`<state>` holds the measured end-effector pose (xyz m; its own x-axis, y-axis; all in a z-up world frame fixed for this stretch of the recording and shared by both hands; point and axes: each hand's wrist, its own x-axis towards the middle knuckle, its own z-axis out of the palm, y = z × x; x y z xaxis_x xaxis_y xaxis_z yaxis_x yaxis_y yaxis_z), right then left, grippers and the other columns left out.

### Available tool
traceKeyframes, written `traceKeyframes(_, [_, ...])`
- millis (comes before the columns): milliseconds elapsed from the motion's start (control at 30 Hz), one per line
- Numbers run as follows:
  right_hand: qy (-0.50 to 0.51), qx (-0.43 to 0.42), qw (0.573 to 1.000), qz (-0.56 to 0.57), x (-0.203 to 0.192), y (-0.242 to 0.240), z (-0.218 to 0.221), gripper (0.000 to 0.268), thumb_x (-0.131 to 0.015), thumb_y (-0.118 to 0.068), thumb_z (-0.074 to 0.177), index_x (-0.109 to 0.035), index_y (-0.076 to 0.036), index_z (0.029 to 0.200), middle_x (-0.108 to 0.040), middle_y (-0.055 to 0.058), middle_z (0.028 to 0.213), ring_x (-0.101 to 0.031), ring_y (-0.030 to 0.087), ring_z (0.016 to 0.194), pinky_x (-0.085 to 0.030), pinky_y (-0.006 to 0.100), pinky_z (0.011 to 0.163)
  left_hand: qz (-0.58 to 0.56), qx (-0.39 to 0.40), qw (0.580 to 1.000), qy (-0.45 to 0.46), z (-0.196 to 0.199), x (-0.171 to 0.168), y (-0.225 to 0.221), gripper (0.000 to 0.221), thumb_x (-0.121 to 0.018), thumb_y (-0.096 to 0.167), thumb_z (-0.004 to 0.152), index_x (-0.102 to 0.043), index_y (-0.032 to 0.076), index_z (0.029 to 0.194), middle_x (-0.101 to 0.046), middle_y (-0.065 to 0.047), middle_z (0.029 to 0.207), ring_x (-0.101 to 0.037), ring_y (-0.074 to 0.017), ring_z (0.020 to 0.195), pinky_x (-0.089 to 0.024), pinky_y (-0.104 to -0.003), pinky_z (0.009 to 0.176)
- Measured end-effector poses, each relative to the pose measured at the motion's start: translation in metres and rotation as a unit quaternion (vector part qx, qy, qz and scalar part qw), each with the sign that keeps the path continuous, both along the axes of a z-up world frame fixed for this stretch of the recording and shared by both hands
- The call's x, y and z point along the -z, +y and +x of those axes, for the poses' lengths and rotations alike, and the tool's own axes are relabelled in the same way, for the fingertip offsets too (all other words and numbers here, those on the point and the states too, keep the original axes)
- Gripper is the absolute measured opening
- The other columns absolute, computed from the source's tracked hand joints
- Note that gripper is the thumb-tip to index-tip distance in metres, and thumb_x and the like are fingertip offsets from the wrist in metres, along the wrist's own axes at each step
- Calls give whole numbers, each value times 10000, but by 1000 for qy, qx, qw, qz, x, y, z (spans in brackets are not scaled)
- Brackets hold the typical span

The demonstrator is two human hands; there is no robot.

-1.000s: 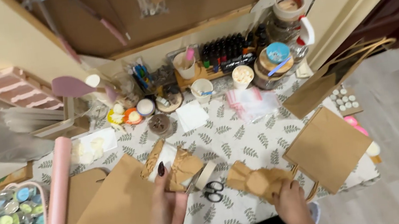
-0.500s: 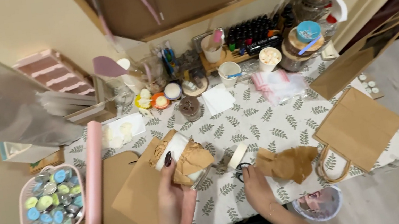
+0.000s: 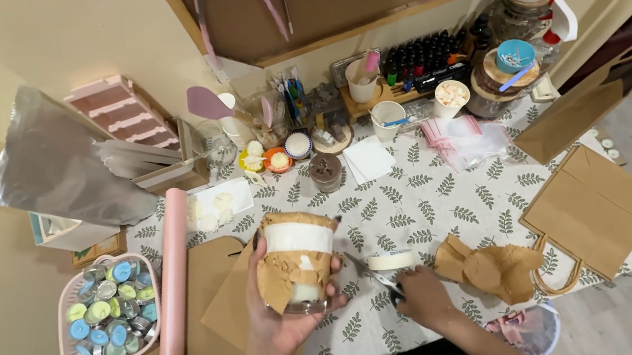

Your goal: Wrapping a glass jar with brown paper and securing it with tape and scissors.

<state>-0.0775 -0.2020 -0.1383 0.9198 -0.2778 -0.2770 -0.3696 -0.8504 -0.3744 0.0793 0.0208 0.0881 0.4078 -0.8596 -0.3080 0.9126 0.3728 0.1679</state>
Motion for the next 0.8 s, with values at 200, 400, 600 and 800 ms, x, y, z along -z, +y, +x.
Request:
traceKeyframes(200, [158,65,946,274,-22,-45,-31,325,-761,-224,758,-789,-81,1048,-782,50,840,-733,194,753,-576,325,707,56,-26,998,-5,7,-4,-9,883,-439,709,894,-529,-42,1350,-667,-304,1078,-681,-371,915,-553,-490,838])
traceKeyframes(400, [205,148,851,461,-61,-99,-70,443,-684,-162,789,-755,-7,1198,-780,90,796,-731,140,659,-539,263,563,-32,-42,996,-67,11,10,-23,813,-511,646,931,-506,-1,1423,-651,-334,1184,-671,-376,1000,-544,-488,891])
traceKeyframes(600, [57,353,793,493,-114,-86,-59,424,-626,-216,912,-687,-75,1306,-772,71,898,-682,129,686,-512,278,560,21,-113,990,-87,3,6,-39,848,-538,617,890,-466,1,1470,-627,-313,1289,-652,-362,1132,-524,-479,994])
traceKeyframes(800, [-96,294,589,746,-156,-31,-6,462,-608,-354,1004,-577,-31,1332,-664,47,866,-579,108,660,-436,255,560,-3,-201,964,-175,-15,28,-52,855,-582,601,909,-450,-11,1492,-622,-297,1323,-634,-369,1183,-514,-489,994])
